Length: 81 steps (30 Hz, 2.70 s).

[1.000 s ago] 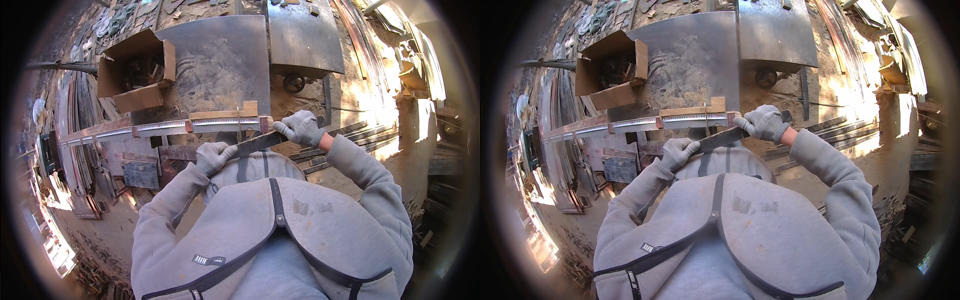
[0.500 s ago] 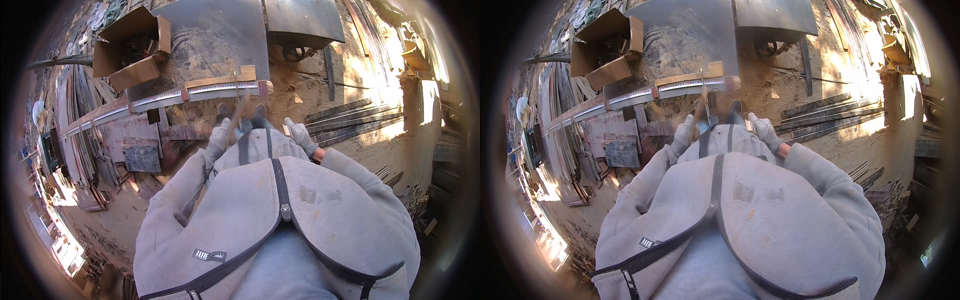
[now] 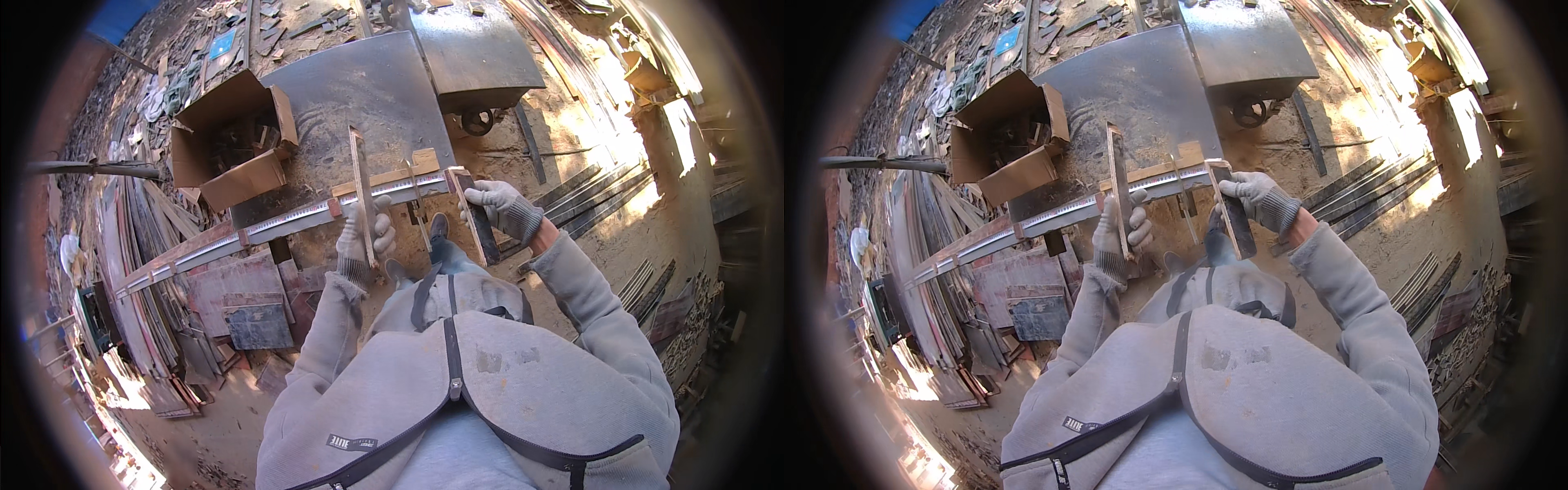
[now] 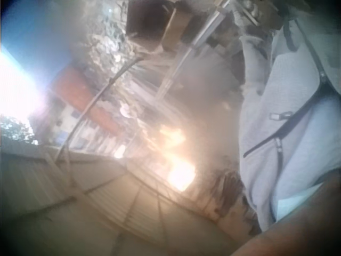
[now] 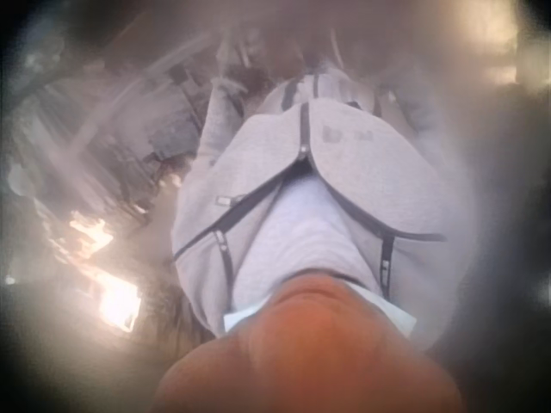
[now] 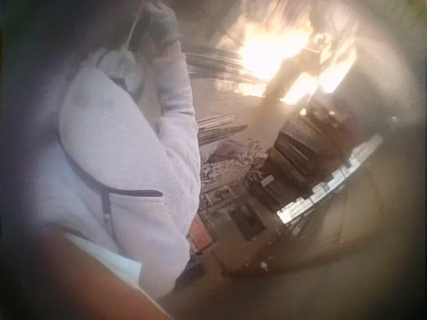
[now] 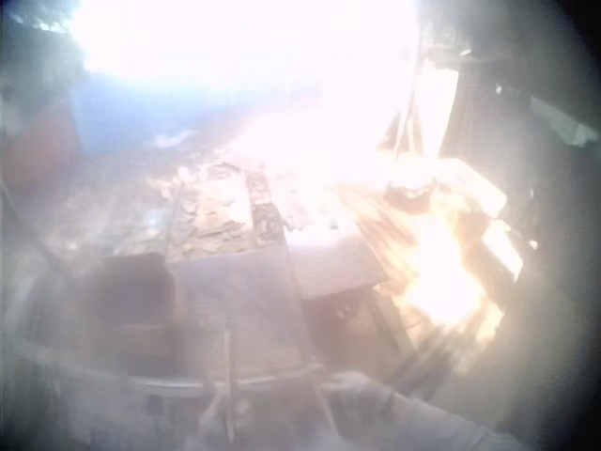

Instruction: The person uses a handheld power tool to cut small wooden pieces on a workbench, then moves to the floor to assemble them with a nail gun. The person places cut pieces into a cardboard box and continues nailing them together on the floor.

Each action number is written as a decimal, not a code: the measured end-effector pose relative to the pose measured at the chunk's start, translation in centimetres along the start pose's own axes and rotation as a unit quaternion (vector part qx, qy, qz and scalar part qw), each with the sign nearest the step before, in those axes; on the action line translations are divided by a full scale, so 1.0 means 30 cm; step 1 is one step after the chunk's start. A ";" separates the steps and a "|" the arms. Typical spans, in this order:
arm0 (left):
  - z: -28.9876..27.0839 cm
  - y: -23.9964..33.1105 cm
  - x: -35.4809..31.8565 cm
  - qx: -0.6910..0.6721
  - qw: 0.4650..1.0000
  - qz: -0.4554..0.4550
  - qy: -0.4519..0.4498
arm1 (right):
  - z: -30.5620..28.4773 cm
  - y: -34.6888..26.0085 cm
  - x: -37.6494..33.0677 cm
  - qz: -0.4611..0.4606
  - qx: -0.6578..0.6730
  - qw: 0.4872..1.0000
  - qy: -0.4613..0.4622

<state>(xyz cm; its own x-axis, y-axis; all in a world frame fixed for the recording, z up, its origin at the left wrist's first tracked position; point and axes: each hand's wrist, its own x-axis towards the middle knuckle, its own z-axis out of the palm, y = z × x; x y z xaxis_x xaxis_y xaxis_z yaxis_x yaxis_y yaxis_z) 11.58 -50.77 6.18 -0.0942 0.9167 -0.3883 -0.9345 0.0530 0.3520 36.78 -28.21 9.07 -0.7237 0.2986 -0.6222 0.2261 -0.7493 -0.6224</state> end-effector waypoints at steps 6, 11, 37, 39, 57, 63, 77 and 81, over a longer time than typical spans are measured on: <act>-0.124 -0.007 -0.203 0.015 1.000 -0.021 -0.007 | 0.219 0.125 0.069 -0.039 0.056 0.997 -0.044; -0.078 -0.084 -0.323 0.073 0.993 -0.091 0.009 | 0.430 0.249 0.060 -0.082 0.072 0.992 -0.060; 0.128 0.000 -0.067 0.410 0.903 -0.114 -0.064 | 0.069 0.152 -0.154 -0.419 -0.789 0.436 0.109; 0.130 -0.037 0.049 0.409 0.905 -0.093 -0.076 | -0.040 0.104 -0.145 -0.387 -0.790 0.457 0.131; 0.427 -0.318 0.940 0.402 0.912 0.018 0.075 | -0.768 -0.342 0.207 -0.448 -0.687 0.564 0.096; 0.316 -0.325 1.111 0.791 0.563 0.149 0.188 | -1.018 -0.396 0.438 -0.256 -0.809 0.523 0.084; 0.220 -0.308 1.354 0.976 0.172 -0.124 -0.044 | -1.124 -0.315 0.784 -0.231 -0.827 0.512 -0.002; 0.182 -0.333 1.363 0.978 0.154 -0.127 -0.067 | -1.116 -0.280 0.750 -0.203 -0.821 0.533 0.001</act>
<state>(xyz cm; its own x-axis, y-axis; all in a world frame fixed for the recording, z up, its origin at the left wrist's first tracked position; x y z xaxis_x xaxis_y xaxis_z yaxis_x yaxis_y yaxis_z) 18.94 -11.65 -8.57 -0.0100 0.7792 -0.6267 0.9996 -0.0077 -0.0255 40.43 4.60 -15.59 -0.9300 0.2404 -0.2780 0.3182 0.9052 -0.2817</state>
